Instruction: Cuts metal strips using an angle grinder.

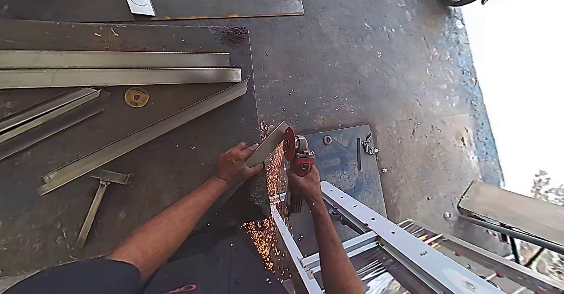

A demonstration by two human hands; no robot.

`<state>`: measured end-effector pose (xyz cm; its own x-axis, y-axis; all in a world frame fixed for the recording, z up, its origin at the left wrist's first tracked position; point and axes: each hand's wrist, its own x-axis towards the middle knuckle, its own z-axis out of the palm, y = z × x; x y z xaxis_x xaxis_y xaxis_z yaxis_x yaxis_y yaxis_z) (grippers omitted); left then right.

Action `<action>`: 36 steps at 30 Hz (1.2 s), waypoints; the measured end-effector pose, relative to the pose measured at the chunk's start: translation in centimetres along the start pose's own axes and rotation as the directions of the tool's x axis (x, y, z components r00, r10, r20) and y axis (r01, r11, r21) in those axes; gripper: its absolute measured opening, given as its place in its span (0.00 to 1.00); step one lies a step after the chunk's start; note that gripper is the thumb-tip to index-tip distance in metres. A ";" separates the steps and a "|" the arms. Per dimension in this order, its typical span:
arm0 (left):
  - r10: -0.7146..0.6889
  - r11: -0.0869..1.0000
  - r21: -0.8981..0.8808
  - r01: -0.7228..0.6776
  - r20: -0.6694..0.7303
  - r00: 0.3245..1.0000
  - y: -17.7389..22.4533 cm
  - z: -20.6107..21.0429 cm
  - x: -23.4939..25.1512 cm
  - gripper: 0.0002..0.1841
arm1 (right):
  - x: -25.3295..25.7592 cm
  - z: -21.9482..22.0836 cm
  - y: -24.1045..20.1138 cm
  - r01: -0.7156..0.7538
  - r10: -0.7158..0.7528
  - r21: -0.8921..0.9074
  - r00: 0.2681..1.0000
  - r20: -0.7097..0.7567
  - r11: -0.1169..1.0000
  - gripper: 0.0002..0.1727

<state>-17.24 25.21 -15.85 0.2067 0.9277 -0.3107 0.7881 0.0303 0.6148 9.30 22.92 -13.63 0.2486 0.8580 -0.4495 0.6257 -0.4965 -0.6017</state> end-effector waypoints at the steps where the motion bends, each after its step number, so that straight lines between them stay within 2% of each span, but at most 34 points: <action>1: -0.001 1.000 0.001 0.001 -0.001 1.000 0.0 0.0 0.0 0.38 | 0.0 0.0 0.1 0.006 -0.006 0.001 1.000 0.000 1.000 0.40; 14: 0.025 0.999 0.024 -0.024 -0.032 0.999 -0.1 0.5 0.1 0.38 | 1.1 -0.1 0.4 0.009 -0.009 0.000 1.000 0.009 1.000 0.41; 36: 0.010 1.000 0.025 -0.010 -0.003 1.000 0.0 0.3 0.2 0.38 | 1.8 -0.3 -0.6 -0.014 0.014 0.003 1.000 0.026 1.000 0.39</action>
<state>-17.09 25.28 -16.12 0.2124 0.9292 -0.3025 0.8002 0.0122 0.5995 9.60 24.85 -13.86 0.2378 0.8475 -0.4745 0.6197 -0.5086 -0.5977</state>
